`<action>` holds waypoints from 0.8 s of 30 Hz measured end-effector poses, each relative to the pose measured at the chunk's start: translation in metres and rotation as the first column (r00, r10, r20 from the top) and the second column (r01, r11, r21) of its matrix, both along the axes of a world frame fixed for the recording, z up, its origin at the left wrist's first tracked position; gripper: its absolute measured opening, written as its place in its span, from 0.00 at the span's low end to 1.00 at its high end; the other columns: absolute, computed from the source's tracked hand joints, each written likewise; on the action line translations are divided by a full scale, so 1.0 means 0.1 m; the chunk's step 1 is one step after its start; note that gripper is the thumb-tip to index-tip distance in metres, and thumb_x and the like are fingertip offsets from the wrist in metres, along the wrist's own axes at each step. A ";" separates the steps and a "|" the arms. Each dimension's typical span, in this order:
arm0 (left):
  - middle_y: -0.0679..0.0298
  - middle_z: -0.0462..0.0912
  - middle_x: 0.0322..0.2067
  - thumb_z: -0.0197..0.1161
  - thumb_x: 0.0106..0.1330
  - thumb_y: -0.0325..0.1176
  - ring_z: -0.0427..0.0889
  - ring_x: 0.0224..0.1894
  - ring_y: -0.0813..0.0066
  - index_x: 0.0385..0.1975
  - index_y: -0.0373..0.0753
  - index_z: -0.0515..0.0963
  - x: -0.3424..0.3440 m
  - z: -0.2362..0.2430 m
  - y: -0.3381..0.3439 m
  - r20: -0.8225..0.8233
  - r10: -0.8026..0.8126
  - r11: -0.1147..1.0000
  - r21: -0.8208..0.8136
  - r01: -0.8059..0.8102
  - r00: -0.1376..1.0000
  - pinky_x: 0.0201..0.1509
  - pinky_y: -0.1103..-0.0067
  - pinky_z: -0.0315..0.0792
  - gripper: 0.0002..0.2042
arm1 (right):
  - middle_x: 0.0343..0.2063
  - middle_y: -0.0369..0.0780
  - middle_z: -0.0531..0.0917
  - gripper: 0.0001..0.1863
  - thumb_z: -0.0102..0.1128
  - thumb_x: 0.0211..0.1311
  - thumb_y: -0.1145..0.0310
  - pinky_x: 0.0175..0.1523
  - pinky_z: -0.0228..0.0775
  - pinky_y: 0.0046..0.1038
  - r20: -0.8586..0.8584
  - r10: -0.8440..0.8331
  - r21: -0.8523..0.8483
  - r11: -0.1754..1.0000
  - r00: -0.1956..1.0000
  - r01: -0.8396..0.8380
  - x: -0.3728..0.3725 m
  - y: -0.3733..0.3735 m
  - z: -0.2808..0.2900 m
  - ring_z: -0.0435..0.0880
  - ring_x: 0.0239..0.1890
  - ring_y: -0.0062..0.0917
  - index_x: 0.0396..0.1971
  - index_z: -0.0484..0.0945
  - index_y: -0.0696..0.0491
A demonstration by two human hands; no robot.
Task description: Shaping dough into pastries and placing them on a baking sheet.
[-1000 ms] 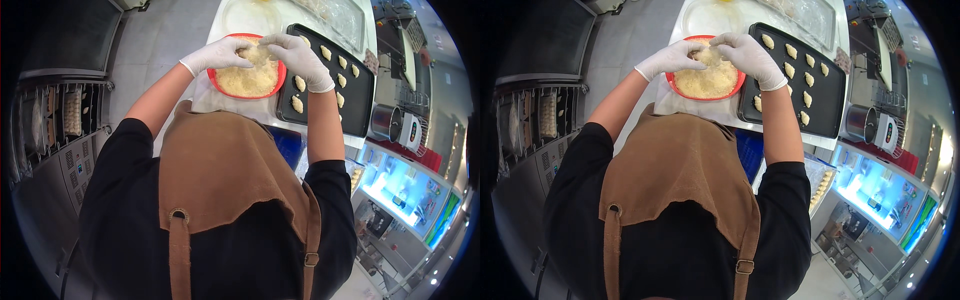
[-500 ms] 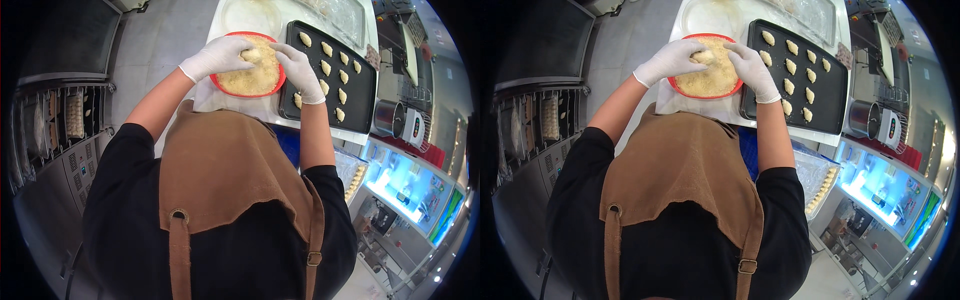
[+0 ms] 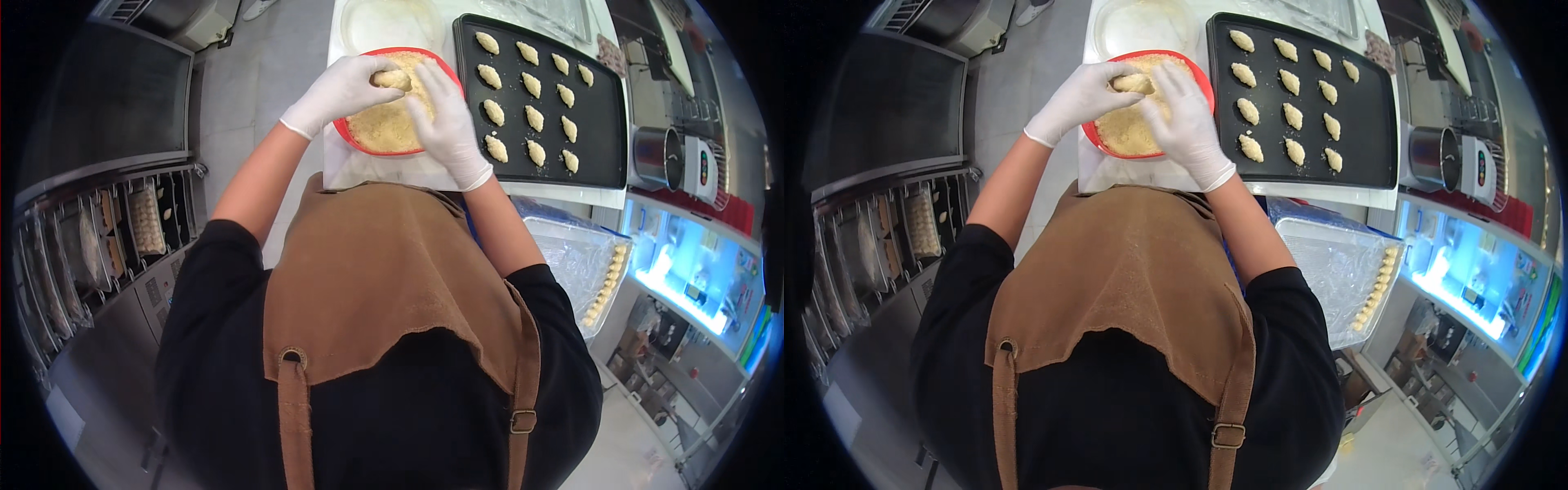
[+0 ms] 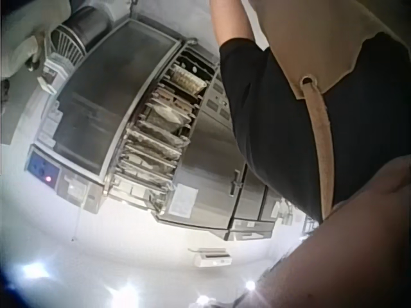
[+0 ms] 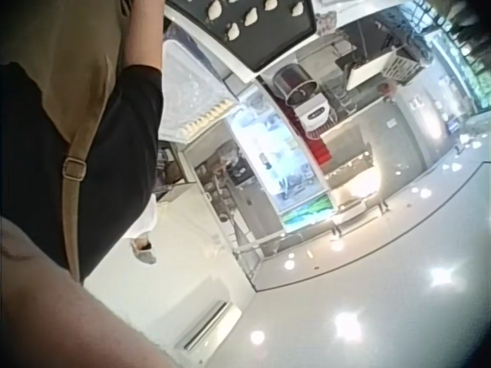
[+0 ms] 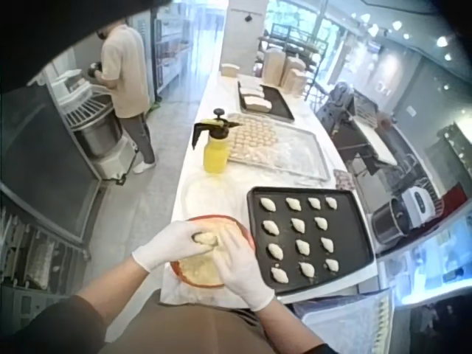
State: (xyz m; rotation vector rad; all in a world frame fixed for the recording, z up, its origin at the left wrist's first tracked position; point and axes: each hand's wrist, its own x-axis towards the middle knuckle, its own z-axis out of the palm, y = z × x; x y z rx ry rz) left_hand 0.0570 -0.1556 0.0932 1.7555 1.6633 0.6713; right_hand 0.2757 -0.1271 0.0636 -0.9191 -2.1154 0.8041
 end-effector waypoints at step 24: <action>0.58 0.91 0.50 0.77 0.63 0.31 0.88 0.50 0.73 0.57 0.32 0.86 0.07 -0.22 -0.29 0.442 0.157 0.988 -0.081 -0.135 0.883 0.57 0.79 0.82 0.22 | 0.57 0.54 0.85 0.27 0.69 0.71 0.57 0.61 0.80 0.38 0.028 -0.143 -0.148 0.978 0.989 0.146 0.05 0.01 -0.16 0.87 0.54 0.46 0.58 0.82 0.64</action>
